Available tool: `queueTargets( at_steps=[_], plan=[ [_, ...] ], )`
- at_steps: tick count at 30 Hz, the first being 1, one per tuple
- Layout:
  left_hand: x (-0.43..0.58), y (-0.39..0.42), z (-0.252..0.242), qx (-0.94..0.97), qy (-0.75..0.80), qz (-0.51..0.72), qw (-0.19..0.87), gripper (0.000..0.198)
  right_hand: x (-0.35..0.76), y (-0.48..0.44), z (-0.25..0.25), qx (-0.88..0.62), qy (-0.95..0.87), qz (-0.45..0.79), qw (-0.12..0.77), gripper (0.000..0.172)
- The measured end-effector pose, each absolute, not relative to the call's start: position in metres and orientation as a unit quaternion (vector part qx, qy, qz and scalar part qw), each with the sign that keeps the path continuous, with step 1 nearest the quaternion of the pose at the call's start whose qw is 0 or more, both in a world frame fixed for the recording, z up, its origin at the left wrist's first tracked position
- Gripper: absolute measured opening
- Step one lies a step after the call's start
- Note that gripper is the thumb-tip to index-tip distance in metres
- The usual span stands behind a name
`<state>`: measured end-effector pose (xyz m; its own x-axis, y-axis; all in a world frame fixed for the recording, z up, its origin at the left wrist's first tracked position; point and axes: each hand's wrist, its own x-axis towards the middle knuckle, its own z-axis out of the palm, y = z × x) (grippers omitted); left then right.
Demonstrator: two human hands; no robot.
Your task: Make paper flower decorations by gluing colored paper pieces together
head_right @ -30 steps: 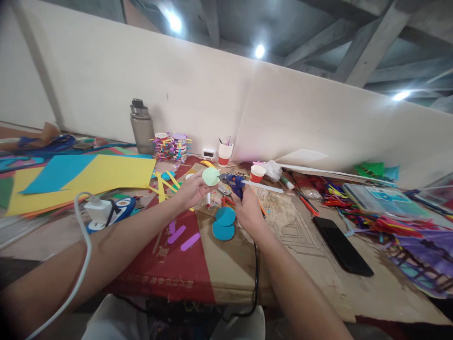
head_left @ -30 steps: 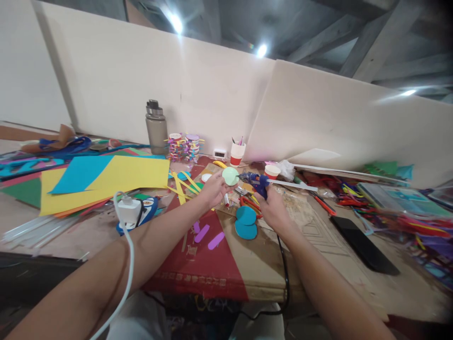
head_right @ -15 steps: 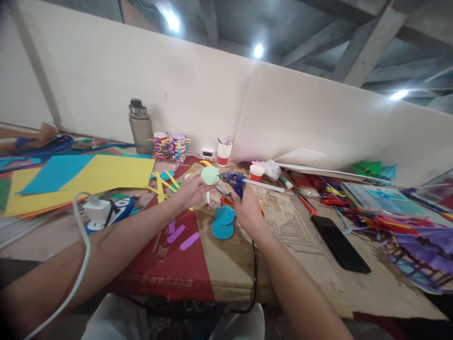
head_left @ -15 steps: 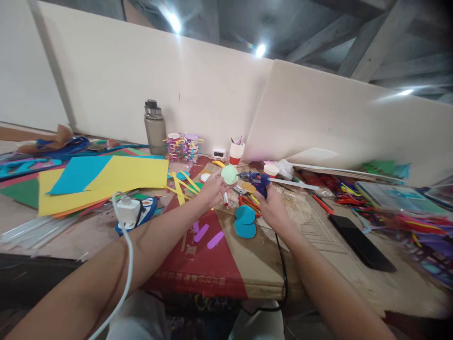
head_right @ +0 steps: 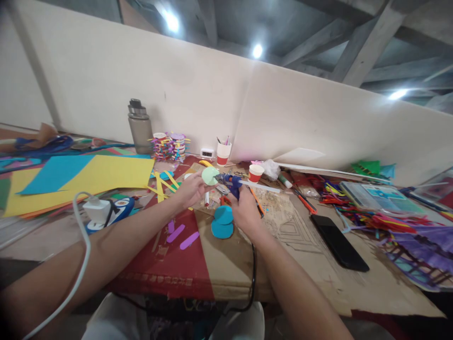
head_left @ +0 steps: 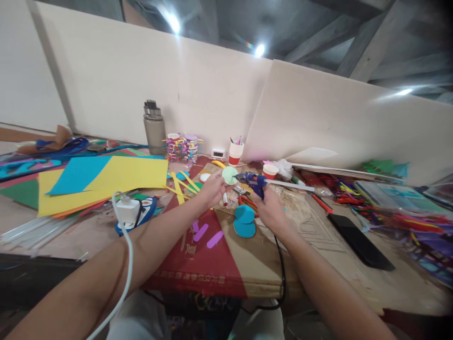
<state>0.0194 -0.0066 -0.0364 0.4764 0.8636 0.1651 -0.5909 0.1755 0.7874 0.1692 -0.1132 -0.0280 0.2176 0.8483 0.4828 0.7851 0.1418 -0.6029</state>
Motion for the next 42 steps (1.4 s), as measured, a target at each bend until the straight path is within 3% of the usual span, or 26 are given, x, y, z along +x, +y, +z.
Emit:
queueTargets(
  at_steps=[14, 22, 30, 42],
  plan=[
    [0.022, -0.01, -0.04, 0.449, 0.171, 0.442, 0.758, 0.034, 0.168, -0.112, -0.029, -0.654, -0.616, 0.022, 0.439, 0.03],
    [0.021, -0.012, -0.032, 0.437, 0.184, 0.449, 0.758, 0.026, 0.163, -0.115, -0.029, -0.638, -0.645, 0.038, 0.419, 0.036],
    [0.024, -0.02, -0.035, 0.452, 0.192, 0.424, 0.761, 0.03, 0.166, -0.114, -0.027, -0.647, -0.606, 0.03, 0.461, 0.031],
    [0.021, -0.011, -0.033, 0.446, 0.17, 0.456, 0.751, 0.028, 0.163, -0.115, -0.032, -0.626, -0.657, 0.057, 0.416, 0.036]
  ],
)
